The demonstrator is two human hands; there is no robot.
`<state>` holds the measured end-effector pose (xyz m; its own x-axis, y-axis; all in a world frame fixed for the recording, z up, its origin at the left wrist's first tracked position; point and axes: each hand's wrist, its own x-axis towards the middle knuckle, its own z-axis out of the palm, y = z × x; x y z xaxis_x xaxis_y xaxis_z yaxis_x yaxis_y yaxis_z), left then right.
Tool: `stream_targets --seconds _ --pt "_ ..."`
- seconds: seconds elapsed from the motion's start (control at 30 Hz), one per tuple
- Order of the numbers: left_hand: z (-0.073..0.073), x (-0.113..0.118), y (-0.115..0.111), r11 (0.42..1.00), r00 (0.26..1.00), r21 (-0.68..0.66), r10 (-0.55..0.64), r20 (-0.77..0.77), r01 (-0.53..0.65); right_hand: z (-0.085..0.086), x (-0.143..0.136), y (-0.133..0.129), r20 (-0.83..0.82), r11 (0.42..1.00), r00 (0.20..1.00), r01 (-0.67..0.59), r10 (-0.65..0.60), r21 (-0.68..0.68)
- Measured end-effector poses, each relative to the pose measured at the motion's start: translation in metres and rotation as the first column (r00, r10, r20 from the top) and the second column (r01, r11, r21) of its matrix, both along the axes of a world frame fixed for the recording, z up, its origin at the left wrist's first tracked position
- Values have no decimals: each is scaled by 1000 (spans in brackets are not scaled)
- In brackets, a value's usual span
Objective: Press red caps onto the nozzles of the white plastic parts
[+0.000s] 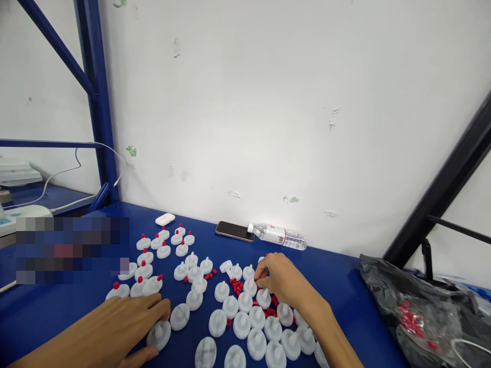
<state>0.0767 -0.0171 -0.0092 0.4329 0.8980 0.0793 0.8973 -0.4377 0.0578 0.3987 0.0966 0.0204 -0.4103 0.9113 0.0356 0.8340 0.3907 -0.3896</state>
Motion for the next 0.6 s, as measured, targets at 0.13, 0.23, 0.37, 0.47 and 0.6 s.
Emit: stream_targets --seconds 0.13,0.23,0.37,0.47,0.6 --pt "-1 0 -3 989 999 146 -30 12 28 -1 -3 -2 20 999 1000 -3 2 43" --pt "11 7 -5 979 997 195 -69 34 61 0 -5 -3 38 997 999 3 -6 71" --pt "18 14 -1 946 987 299 -149 63 124 0 -8 -4 46 996 998 38 -42 76" --pt "10 13 3 881 986 453 -167 27 137 0 -10 -6 38 997 999 29 -32 70" --pt "5 12 3 803 984 583 -174 26 127 1 -7 -6 0 993 999 40 -40 112"
